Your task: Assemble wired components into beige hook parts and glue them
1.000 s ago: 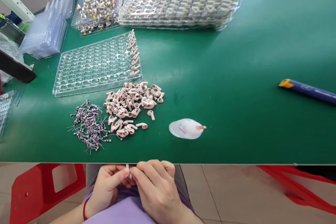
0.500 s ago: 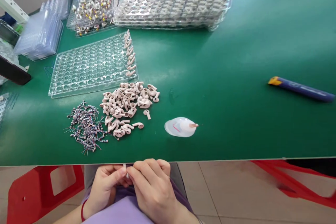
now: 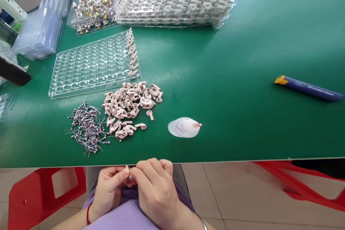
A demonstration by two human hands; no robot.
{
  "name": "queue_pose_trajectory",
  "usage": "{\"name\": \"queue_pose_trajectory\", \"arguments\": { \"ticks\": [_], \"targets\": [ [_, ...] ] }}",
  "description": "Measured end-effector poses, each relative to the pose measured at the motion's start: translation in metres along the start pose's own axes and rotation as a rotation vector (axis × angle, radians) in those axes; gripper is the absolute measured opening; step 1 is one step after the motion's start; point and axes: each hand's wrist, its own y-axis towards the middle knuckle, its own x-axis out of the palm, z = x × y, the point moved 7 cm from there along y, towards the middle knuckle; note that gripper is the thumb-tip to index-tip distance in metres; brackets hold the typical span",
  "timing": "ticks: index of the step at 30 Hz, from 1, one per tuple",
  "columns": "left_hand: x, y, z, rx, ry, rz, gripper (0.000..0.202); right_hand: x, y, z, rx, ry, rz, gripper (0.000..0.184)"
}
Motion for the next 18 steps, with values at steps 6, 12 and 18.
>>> {"name": "queue_pose_trajectory", "arguments": {
  "ticks": [6, 12, 18],
  "targets": [
    [0.0015, -0.0006, -0.0002, 0.002, -0.013, 0.014, 0.030, -0.0005, 0.0032, -0.0021, 0.002, -0.017, 0.002, 0.024],
    [0.0004, -0.0006, -0.0025, -0.005, -0.008, -0.009, 0.031, -0.0022, 0.0024, -0.0014, 0.001, -0.010, 0.004, 0.024],
    [-0.0019, 0.0007, -0.0046, -0.046, 0.013, -0.030, 0.038, -0.0046, 0.0030, 0.0008, -0.004, 0.014, -0.027, 0.022]
  ]
}}
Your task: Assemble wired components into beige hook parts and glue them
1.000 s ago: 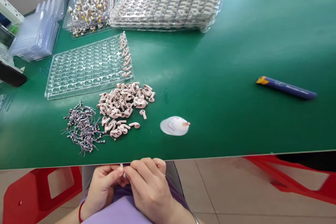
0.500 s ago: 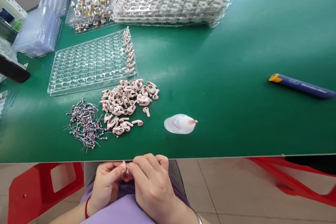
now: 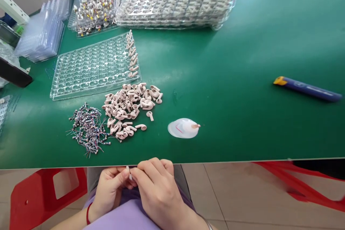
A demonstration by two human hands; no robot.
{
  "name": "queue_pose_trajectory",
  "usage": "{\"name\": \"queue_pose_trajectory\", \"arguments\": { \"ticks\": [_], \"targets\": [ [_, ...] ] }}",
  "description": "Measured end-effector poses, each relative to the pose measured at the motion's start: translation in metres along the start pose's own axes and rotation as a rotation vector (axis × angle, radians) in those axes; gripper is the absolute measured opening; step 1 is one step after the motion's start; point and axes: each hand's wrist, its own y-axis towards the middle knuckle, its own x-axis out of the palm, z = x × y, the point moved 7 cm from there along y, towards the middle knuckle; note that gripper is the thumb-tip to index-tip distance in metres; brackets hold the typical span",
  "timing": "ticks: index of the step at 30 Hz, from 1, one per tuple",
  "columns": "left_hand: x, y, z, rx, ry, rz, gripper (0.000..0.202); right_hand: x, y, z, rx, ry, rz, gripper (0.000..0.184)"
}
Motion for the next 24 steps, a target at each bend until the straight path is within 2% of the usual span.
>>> {"name": "queue_pose_trajectory", "arguments": {
  "ticks": [7, 12, 17, 24],
  "targets": [
    [0.001, 0.000, 0.001, -0.066, -0.020, -0.059, 0.037, -0.001, -0.001, 0.005, 0.043, 0.081, -0.016, 0.016],
    [0.004, -0.004, 0.001, -0.175, -0.055, -0.091, 0.040, -0.004, -0.001, 0.006, 0.059, 0.139, -0.001, 0.010],
    [0.007, -0.008, -0.002, -0.260, -0.074, -0.125, 0.043, -0.010, -0.002, 0.005, 0.040, 0.208, 0.019, 0.014],
    [0.006, -0.010, 0.008, -0.130, -0.016, -0.142, 0.039, -0.013, 0.000, 0.002, 0.030, 0.209, 0.018, 0.013]
  ]
}}
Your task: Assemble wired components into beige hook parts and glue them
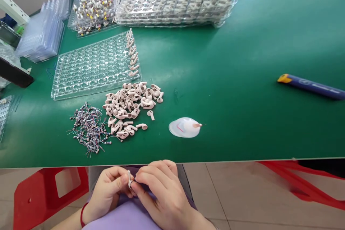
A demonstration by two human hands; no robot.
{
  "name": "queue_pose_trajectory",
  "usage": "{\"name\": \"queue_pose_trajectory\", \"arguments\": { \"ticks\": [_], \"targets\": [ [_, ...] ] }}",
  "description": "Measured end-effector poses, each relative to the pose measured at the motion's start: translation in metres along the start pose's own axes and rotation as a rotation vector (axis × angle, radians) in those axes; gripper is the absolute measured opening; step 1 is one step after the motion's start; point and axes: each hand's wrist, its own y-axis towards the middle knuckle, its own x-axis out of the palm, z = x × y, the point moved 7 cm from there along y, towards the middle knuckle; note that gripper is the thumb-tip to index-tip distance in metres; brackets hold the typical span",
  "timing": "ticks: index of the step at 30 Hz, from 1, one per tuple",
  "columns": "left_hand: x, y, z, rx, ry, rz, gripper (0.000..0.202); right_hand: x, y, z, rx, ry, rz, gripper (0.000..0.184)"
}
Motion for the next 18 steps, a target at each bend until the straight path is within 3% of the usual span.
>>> {"name": "queue_pose_trajectory", "arguments": {
  "ticks": [7, 15, 18],
  "targets": [
    [-0.001, -0.005, 0.006, 0.129, 0.078, -0.040, 0.027, -0.001, -0.002, -0.001, -0.027, -0.002, -0.029, 0.013],
    [0.003, -0.011, 0.015, 0.177, 0.207, -0.025, 0.028, -0.001, -0.002, -0.002, -0.061, -0.007, -0.048, 0.016],
    [0.003, -0.016, 0.028, 0.330, 0.401, -0.010, 0.023, -0.002, 0.000, -0.004, -0.074, -0.006, -0.046, 0.015]
  ]
}}
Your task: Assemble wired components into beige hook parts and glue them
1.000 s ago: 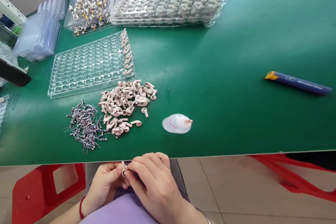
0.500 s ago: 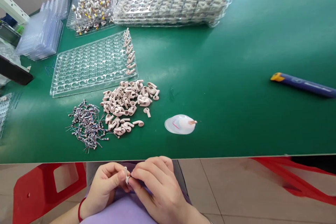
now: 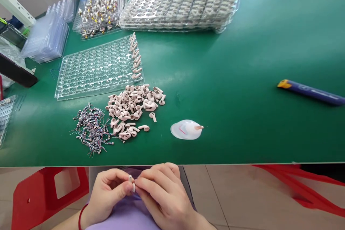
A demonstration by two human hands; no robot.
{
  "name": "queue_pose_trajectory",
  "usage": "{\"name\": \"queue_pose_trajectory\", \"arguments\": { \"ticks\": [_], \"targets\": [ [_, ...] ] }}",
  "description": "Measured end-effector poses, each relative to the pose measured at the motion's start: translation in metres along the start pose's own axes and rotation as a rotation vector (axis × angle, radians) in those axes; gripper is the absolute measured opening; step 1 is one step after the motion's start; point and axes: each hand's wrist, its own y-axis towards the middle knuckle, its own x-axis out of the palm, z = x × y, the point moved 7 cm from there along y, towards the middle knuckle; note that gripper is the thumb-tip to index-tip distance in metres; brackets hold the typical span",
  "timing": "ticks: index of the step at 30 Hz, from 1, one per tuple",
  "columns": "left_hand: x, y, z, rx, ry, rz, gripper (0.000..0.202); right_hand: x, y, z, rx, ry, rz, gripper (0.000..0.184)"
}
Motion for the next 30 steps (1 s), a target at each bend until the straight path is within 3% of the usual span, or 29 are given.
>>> {"name": "queue_pose_trajectory", "arguments": {
  "ticks": [4, 6, 10, 16, 26, 30],
  "targets": [
    [0.003, -0.010, 0.048, 0.544, 0.471, 0.019, 0.005, 0.000, 0.001, 0.000, 0.010, 0.029, -0.027, 0.016],
    [0.009, -0.018, 0.066, 0.768, 0.641, 0.019, 0.006, 0.000, 0.001, 0.000, 0.009, 0.043, -0.038, 0.017],
    [0.018, -0.028, 0.081, 0.971, 0.861, 0.024, 0.012, 0.001, -0.001, 0.001, 0.006, 0.062, -0.046, 0.016],
    [0.023, -0.035, 0.080, 1.079, 1.013, -0.024, 0.022, 0.002, -0.002, 0.001, 0.007, 0.063, -0.059, 0.015],
    [0.023, -0.036, 0.079, 1.075, 1.048, -0.020, 0.022, 0.001, -0.001, 0.002, -0.003, 0.057, -0.053, 0.014],
    [0.023, -0.036, 0.080, 1.070, 1.065, 0.004, 0.019, -0.006, -0.006, 0.006, 0.049, 0.062, 0.046, 0.020]
  ]
}}
